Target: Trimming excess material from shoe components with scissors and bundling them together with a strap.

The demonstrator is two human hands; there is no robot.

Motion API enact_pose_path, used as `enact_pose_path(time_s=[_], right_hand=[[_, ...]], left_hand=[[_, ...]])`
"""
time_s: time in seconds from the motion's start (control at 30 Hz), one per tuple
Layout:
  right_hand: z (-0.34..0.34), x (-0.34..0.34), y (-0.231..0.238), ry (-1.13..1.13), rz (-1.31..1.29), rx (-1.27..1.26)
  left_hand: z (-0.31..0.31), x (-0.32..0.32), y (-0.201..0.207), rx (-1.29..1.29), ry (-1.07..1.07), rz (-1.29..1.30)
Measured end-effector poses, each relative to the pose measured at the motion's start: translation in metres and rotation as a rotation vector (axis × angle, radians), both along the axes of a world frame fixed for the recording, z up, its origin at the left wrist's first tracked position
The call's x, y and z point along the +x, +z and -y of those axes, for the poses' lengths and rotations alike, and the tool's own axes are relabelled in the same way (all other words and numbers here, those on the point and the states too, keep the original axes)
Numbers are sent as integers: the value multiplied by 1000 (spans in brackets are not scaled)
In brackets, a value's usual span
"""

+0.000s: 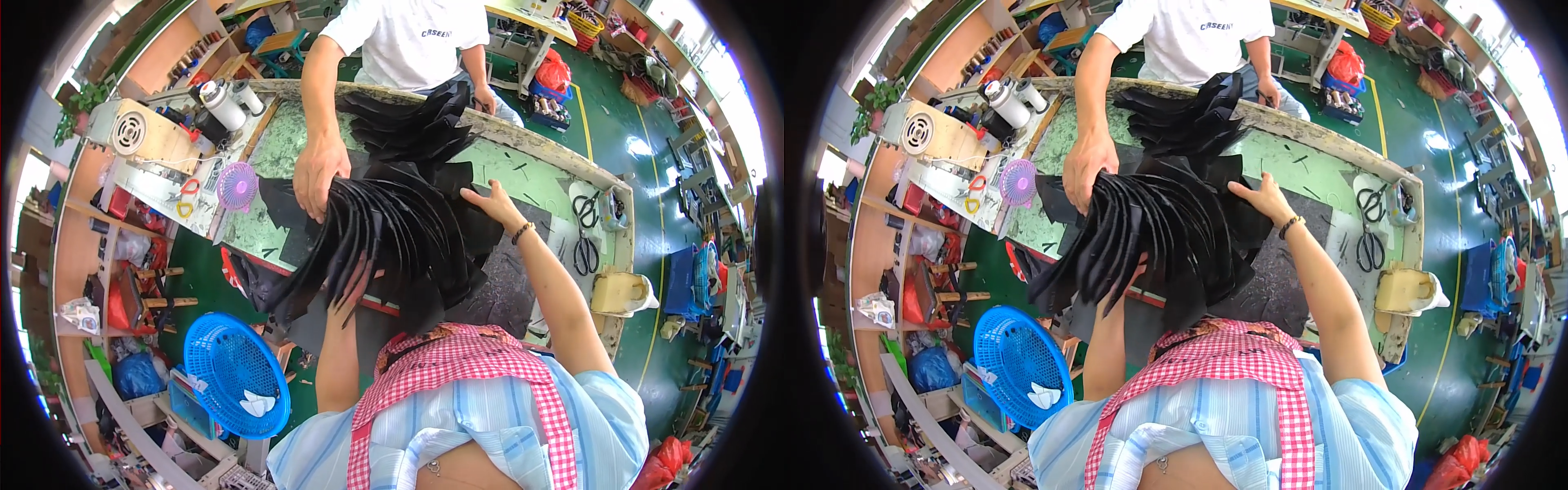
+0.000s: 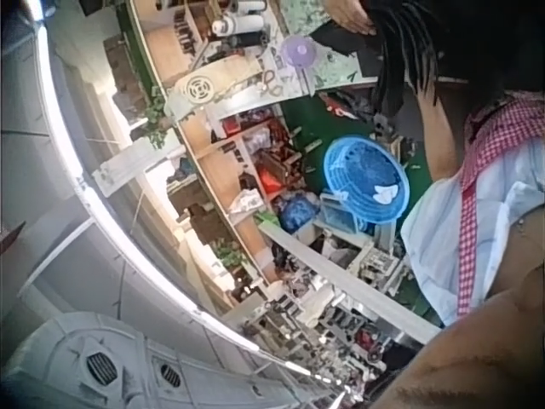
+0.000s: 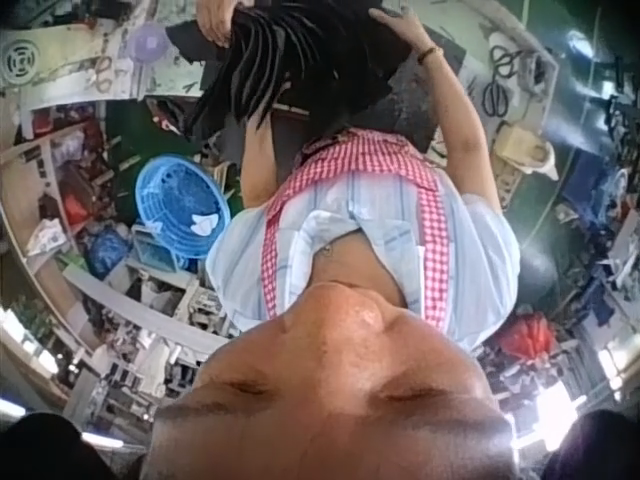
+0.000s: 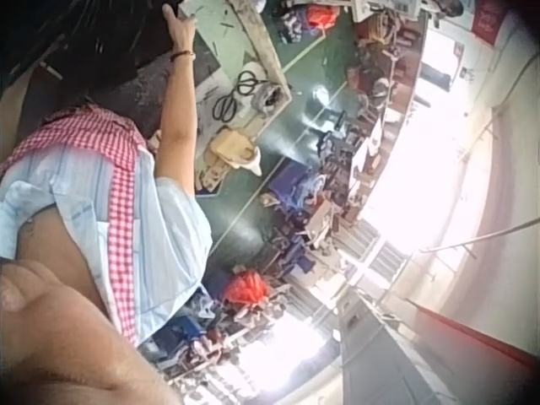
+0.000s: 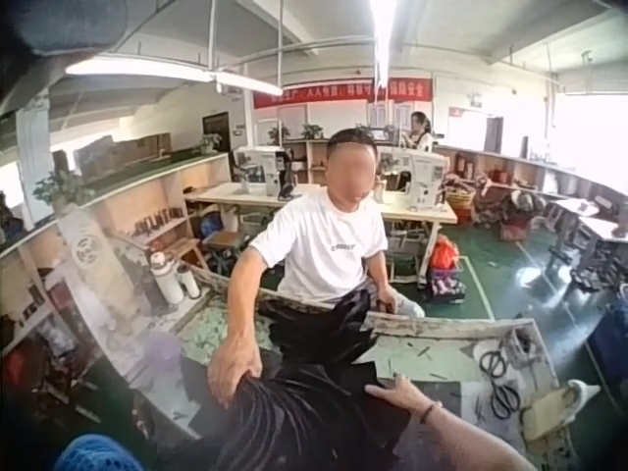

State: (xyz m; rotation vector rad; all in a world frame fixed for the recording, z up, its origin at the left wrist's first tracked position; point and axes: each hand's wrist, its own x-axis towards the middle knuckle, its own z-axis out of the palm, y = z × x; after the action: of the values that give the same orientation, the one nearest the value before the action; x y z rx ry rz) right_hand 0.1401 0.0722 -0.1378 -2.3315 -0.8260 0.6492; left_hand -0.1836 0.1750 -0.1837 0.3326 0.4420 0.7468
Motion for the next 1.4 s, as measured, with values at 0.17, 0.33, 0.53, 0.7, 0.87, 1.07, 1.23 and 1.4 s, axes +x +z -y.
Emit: enact_pose_path(time_s=[0.17,0.33,0.53,0.7,0.87,1.07,1.23,1.4], right_hand=[[-7,-8,16,98,-669,-157],[-32,3,-25,72,-828,20],[-43,6,-11,93,-33,260],[56,-41,-13,308,-59,310],[30,11,39,1,-293,261],[15,16,-24,-121,-1151,190],[75,-63,-20,-257,-1059,89],[169,-33,-16,-509,-957,211]], left_hand=[[-40,-18,7,5,-19,55],[-38,-49,5,4,-52,96],[-30,-41,15,-39,-179,-94],[-9,-4,10,-90,-257,-461],[-36,6,2,56,-502,-338],[-30,26,-23,-358,-339,-190],[11,44,-13,-56,-424,-407],[77,110,9,148,-579,-350]])
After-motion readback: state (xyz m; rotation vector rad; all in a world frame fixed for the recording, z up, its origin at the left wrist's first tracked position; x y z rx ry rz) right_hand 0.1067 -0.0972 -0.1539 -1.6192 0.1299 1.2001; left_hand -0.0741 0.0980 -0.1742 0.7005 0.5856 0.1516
